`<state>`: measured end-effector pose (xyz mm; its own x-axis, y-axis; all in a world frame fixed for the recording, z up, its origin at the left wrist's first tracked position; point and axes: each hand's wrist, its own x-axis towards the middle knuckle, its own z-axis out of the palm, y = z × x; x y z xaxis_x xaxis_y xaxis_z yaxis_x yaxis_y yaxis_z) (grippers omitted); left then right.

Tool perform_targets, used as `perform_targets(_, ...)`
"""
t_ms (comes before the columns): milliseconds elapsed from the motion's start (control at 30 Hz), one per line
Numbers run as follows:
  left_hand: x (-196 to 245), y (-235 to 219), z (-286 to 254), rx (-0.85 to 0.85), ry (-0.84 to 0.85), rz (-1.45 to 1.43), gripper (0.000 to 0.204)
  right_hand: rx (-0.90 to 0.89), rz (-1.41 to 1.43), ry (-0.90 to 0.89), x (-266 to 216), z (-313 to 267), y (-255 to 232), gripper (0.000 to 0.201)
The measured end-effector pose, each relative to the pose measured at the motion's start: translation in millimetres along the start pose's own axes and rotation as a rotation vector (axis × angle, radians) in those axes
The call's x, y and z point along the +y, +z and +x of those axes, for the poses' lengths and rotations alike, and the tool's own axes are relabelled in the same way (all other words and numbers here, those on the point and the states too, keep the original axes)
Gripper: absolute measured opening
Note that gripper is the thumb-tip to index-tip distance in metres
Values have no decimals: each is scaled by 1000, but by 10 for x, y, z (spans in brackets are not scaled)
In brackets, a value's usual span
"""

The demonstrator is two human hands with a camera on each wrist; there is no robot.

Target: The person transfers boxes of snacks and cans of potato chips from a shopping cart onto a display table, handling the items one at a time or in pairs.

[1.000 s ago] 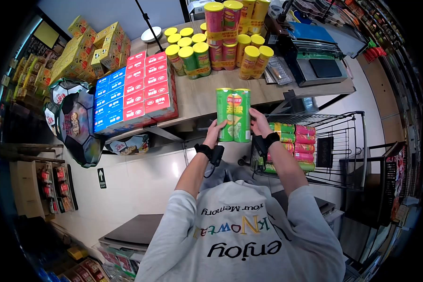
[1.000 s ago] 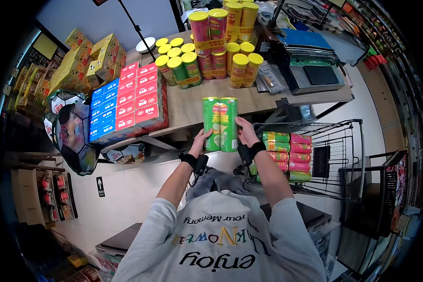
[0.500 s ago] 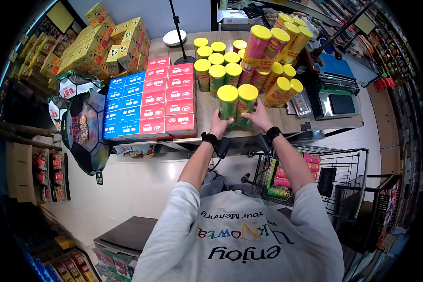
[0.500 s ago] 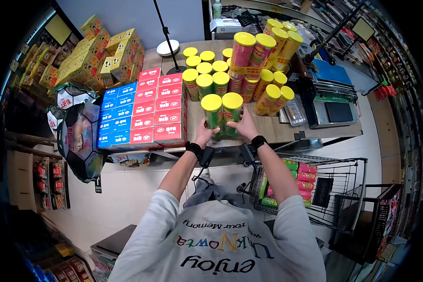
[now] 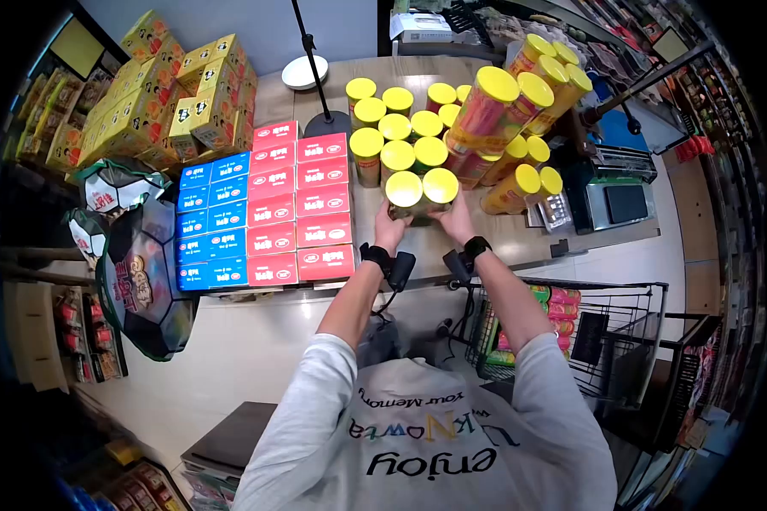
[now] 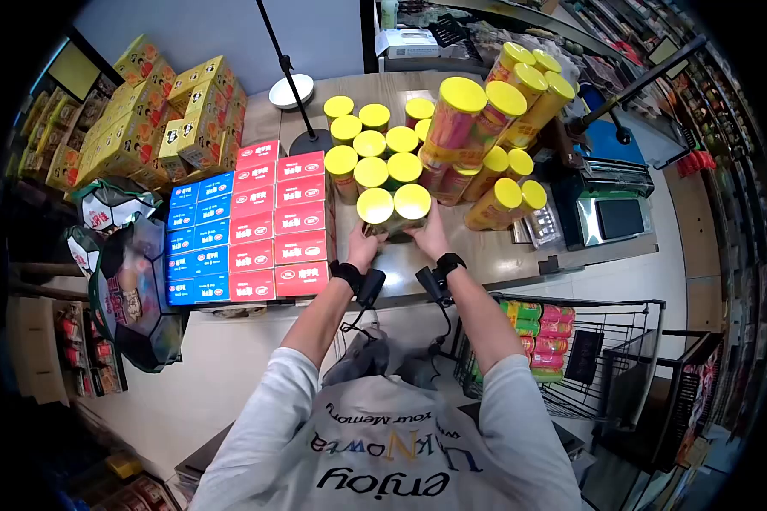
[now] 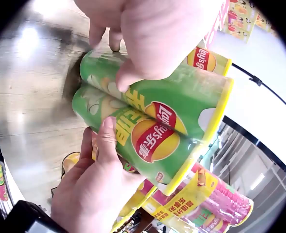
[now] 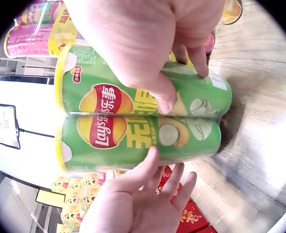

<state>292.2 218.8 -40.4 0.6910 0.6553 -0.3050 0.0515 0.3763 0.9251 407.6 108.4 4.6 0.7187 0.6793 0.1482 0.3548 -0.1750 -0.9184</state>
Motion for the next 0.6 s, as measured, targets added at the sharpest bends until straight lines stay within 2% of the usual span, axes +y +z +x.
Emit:
perform_targets(33,-30,-10,27,0,-3,6,56,2,4,4,-1,1,6,77)
perform_targets(100,-77,-21,72,4,35,6,71,23,-4,40,4,6,9,77)
perform_targets(333,15,-44,-92,39,45,79,70,23,-45,76,260,-33,127,77)
perform_targets(433,151,4,-219,9,58,76,61,10,27,52,335,-40,112,77)
perform_targets(500,311,53,-287,-16,-89,107,61,47,-38,47,352,-39,118,76)
perform_targets(567,164,26,-175,-47,-53,141,60,87,-45,42,279,-44,77,75)
perform_targets(600,51,6,-90,-35,-5,143,60,89,-71,102,212,-54,48,76)
